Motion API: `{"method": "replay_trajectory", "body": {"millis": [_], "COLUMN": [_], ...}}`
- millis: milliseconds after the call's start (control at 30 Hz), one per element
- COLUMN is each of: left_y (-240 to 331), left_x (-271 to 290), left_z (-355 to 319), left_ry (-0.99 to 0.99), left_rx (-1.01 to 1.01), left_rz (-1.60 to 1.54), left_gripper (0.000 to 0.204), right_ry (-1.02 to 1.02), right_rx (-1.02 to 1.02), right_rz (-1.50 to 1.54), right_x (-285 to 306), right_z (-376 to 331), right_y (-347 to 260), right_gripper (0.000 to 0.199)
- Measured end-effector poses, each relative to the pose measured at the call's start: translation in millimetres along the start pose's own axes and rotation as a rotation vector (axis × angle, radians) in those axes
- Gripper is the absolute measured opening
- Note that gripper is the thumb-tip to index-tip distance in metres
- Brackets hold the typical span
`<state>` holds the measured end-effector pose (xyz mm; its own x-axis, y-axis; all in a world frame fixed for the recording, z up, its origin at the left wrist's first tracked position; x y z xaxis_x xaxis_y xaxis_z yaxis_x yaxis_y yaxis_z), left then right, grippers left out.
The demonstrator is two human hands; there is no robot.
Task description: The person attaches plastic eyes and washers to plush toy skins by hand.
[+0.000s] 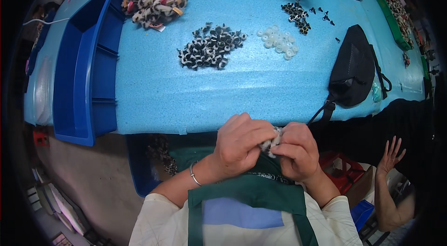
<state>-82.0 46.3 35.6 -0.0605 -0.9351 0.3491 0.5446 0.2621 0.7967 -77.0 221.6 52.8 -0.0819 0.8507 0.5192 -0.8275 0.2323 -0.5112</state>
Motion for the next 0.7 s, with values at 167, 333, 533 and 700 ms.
{"method": "replay_trajectory", "body": {"millis": [167,333,533,700], "left_y": [-7.6,-35.0,-34.9,-36.4], "left_x": [1.7,-7.1,-7.6,-5.7], "left_z": [6.5,5.0,-2.1,-6.0], "left_ry": [0.01,0.013,-0.059,-0.089], "left_rx": [-0.049,-0.113,-0.078,-0.079], "left_rz": [0.053,0.021,-0.006,0.031], "left_gripper": [0.043,0.044,0.034,0.048], "right_ry": [-0.003,-0.163,0.095,0.021], "right_rx": [-0.182,-0.46,-0.517,-0.508], "right_rz": [0.067,0.292,-0.379,-0.475], "right_x": [-5.0,15.2,32.0,22.6], "right_z": [-0.6,13.8,41.9,54.1], "right_y": [0.7,30.9,100.0,126.6], "right_gripper": [0.026,0.015,0.02,0.019]}}
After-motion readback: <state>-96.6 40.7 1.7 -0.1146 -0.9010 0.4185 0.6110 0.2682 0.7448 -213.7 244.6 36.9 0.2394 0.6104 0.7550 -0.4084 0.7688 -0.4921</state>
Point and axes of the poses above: each hand's wrist, its own z-axis towards the middle knuckle, its own x-axis out of the back of the hand, y = z × x, the point moved 1 cm from there along z, towards the middle knuckle, and after that the axes turned 6 degrees about x, right-handed, at the moved point
